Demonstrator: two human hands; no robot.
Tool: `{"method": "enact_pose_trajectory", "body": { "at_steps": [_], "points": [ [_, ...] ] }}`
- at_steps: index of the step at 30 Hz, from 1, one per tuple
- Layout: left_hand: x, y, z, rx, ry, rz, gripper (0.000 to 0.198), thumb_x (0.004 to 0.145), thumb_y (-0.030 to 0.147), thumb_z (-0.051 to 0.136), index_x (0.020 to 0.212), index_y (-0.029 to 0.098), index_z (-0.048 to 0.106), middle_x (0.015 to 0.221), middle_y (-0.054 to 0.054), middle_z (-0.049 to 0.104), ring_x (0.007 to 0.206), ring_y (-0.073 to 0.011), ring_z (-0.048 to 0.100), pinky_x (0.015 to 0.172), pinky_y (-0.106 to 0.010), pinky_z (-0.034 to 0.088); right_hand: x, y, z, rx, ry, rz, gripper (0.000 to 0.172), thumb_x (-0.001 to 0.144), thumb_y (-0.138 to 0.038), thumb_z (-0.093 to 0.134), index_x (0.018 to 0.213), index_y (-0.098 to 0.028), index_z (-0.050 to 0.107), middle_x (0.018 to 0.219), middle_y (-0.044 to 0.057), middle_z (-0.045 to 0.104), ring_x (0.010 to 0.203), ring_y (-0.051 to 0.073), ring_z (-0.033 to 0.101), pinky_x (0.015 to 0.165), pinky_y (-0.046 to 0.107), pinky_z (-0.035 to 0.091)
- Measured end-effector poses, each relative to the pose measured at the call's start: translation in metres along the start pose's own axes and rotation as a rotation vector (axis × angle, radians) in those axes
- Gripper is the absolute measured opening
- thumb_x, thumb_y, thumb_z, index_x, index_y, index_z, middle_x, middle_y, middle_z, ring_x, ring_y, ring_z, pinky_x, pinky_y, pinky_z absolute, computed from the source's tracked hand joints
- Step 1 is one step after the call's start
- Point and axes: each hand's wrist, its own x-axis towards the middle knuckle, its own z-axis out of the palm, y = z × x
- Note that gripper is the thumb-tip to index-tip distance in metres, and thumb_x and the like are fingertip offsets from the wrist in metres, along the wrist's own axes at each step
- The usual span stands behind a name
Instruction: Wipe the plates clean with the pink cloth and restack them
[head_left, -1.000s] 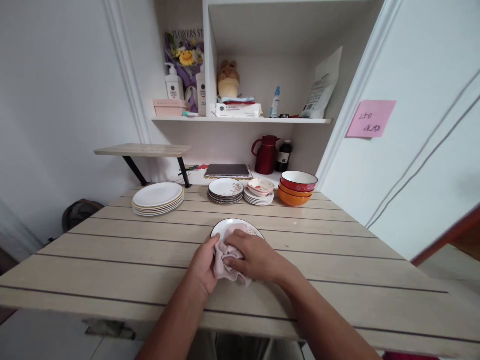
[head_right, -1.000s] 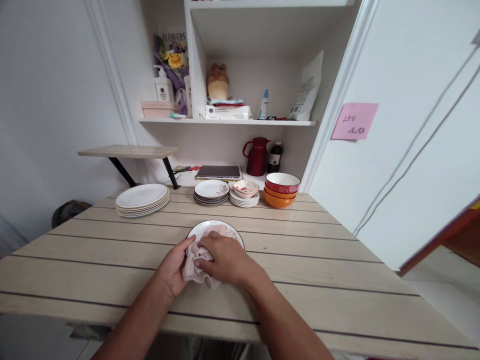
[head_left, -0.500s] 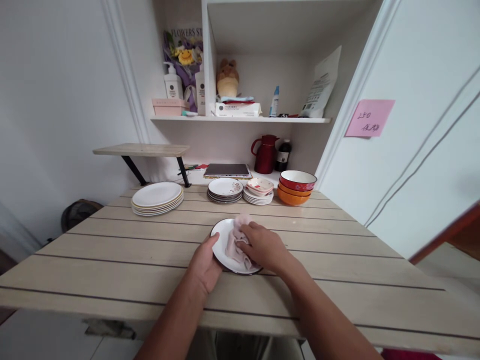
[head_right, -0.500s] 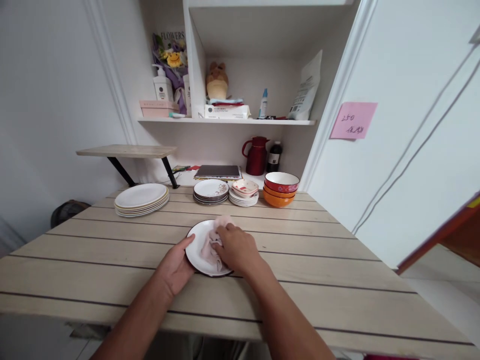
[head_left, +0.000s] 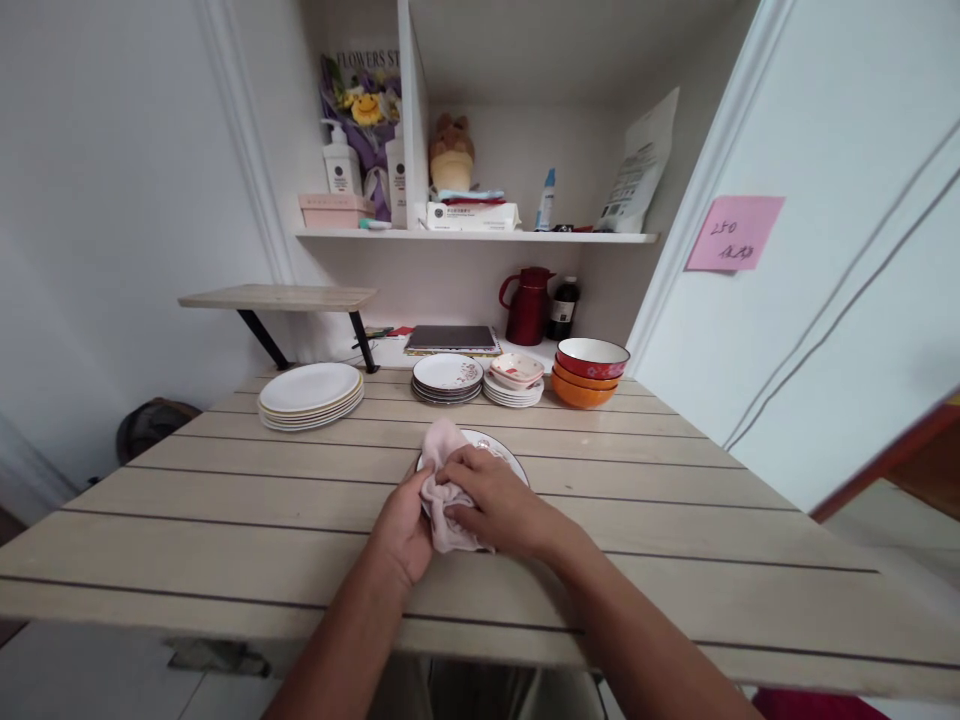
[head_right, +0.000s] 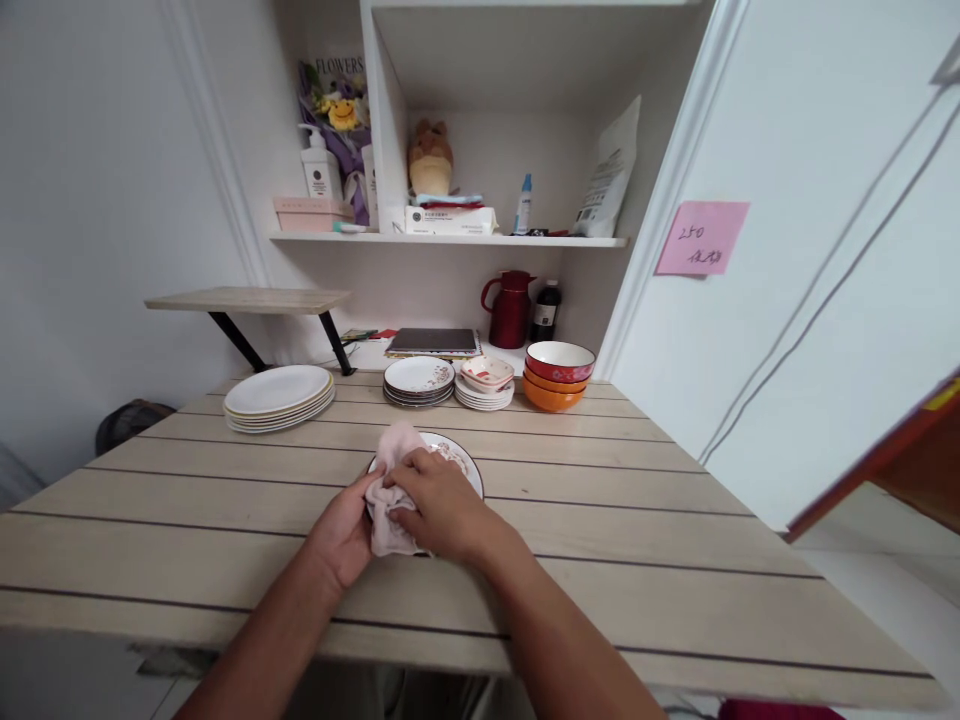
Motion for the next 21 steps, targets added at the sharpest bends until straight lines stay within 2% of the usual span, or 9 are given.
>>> {"method": "enact_pose_trajectory", "body": {
  "at_steps": [3, 6, 8, 13, 17, 19, 21],
  "points": [
    [0.003, -0.001, -0.002, -0.014, -0.049, 0.061, 0.033, 0.084, 0.016, 0.055, 0.116, 0.014, 0.062, 0.084, -0.009, 0.074, 0.069, -0.0197, 0.069, 0.066, -0.031, 0.056, 0.0, 0.004, -0.004, -0.099, 0.024, 0.182, 0.036, 0.085, -0.024, 0.055, 0.121, -0.024, 0.057, 0.121, 0.01, 0.055, 0.11, 0.024, 0.051, 0.09, 0.036, 0.038],
    [0.001, -0.001, -0.003, -0.001, -0.037, 0.074, 0.04, 0.082, 0.014, 0.058, 0.122, 0.015, 0.059, 0.092, -0.01, 0.075, 0.074, -0.0209, 0.07, 0.072, -0.033, 0.056, -0.005, 0.008, -0.013, -0.173, -0.036, 0.403, 0.036, 0.089, -0.032, 0.049, 0.123, -0.021, 0.055, 0.117, 0.013, 0.059, 0.098, 0.025, 0.058, 0.077, 0.034, 0.041],
    [-0.002, 0.0, -0.002, 0.009, -0.035, 0.068, 0.041, 0.081, 0.013, 0.059, 0.122, 0.015, 0.06, 0.094, -0.011, 0.075, 0.076, -0.0219, 0.07, 0.074, -0.034, 0.055, -0.009, 0.008, -0.018, -0.193, -0.079, 0.447, 0.036, 0.089, -0.036, 0.046, 0.119, -0.019, 0.055, 0.112, 0.013, 0.062, 0.092, 0.026, 0.06, 0.072, 0.034, 0.04],
    [-0.007, 0.001, 0.002, 0.009, 0.008, 0.048, 0.036, 0.08, 0.013, 0.058, 0.116, 0.013, 0.063, 0.086, -0.01, 0.075, 0.071, -0.0215, 0.07, 0.069, -0.033, 0.055, -0.011, 0.002, -0.017, -0.085, -0.105, 0.198, 0.023, 0.086, -0.03, 0.05, 0.105, -0.02, 0.057, 0.106, 0.008, 0.062, 0.093, 0.022, 0.057, 0.076, 0.031, 0.039],
    [-0.005, 0.001, 0.002, 0.012, 0.045, -0.016, 0.028, 0.084, 0.019, 0.054, 0.108, 0.011, 0.066, 0.076, -0.009, 0.073, 0.063, -0.0199, 0.068, 0.061, -0.032, 0.055, -0.006, -0.004, -0.008, 0.036, -0.078, 0.022, 0.026, 0.085, -0.027, 0.055, 0.111, -0.022, 0.056, 0.112, 0.007, 0.056, 0.101, 0.02, 0.053, 0.084, 0.031, 0.04],
    [-0.002, 0.001, 0.002, 0.01, 0.041, -0.037, 0.027, 0.086, 0.022, 0.052, 0.105, 0.01, 0.066, 0.074, -0.009, 0.072, 0.061, -0.0195, 0.068, 0.06, -0.031, 0.055, -0.004, -0.004, -0.005, 0.049, -0.055, -0.005, 0.03, 0.084, -0.024, 0.057, 0.114, -0.022, 0.057, 0.115, 0.007, 0.055, 0.104, 0.02, 0.051, 0.088, 0.031, 0.04],
    [0.0, 0.001, 0.001, 0.004, 0.021, -0.027, 0.027, 0.086, 0.021, 0.051, 0.106, 0.009, 0.066, 0.074, -0.009, 0.072, 0.062, -0.0192, 0.068, 0.06, -0.031, 0.055, -0.003, -0.001, -0.004, 0.023, -0.024, 0.032, 0.033, 0.084, -0.024, 0.057, 0.117, -0.022, 0.057, 0.117, 0.007, 0.055, 0.107, 0.021, 0.05, 0.091, 0.032, 0.039]
  ]
}}
